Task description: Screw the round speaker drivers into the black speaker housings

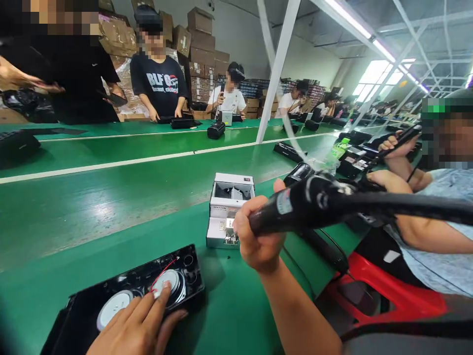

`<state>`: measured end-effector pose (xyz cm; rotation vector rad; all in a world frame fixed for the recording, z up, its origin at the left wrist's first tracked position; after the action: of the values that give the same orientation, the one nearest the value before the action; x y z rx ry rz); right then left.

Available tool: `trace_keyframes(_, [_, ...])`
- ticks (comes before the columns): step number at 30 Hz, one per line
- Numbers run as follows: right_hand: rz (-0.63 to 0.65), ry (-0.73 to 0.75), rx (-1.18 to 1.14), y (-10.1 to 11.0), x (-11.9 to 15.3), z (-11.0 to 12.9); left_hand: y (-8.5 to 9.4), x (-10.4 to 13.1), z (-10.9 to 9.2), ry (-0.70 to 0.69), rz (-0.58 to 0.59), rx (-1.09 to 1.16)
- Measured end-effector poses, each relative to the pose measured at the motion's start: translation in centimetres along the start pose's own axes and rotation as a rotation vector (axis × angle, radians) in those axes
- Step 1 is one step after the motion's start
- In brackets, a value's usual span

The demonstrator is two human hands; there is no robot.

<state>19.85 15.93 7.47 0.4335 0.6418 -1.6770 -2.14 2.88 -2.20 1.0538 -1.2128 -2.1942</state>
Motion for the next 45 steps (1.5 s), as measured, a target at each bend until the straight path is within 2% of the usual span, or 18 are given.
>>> trace_keyframes(3, [0.062,-0.053,0.001,-0.8,0.2,-1.1,0.3,-2.4,-2.2,0.016,0.067,0.05])
trace_keyframes(5, [0.04,-0.093,0.031,-1.1,0.0,-1.2,1.0,-3.4,-2.6,-0.018,0.112,0.106])
trace_keyframes(8, [0.062,-0.281,0.033,-1.3,-0.3,-0.9,2.3,-3.2,-1.3,0.03,0.155,0.165])
trace_keyframes(11, [0.138,-0.456,-0.067,-1.4,0.4,0.7,3.0,-2.0,0.1,0.087,0.068,0.172])
trace_keyframes(15, [0.022,-0.333,-0.187,-1.4,2.8,4.2,2.5,-1.1,0.4,0.096,0.002,0.166])
trace_keyframes(18, [0.001,-0.259,-0.17,-2.0,4.6,4.8,2.2,-1.2,0.4,0.101,0.006,0.194])
trace_keyframes(27, [0.118,-0.344,-0.28,-3.0,7.3,0.2,2.5,-1.2,0.4,0.079,0.04,0.196])
trace_keyframes(32, [0.142,-0.339,-0.258,-2.8,7.5,-0.3,2.7,-1.5,0.4,0.082,0.044,0.226])
trace_keyframes(38, [0.174,-0.34,-0.262,-3.0,7.8,-0.9,3.2,-1.9,0.3,0.262,0.188,0.357])
trace_keyframes(45, [0.26,-0.348,-0.214,-2.8,8.4,-1.9,3.4,-2.1,0.7,0.21,0.221,0.357])
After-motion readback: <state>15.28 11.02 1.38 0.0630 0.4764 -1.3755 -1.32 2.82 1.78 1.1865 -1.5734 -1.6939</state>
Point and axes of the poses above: each hand's wrist, its own x-axis away from the middle knuckle, its own y-axis out of the back of the hand, z = x × y, the point moved 3 cm from there along -x, towards the middle knuckle, and after that the axes turned 15 degrees about -y, right-handed, at the moved point
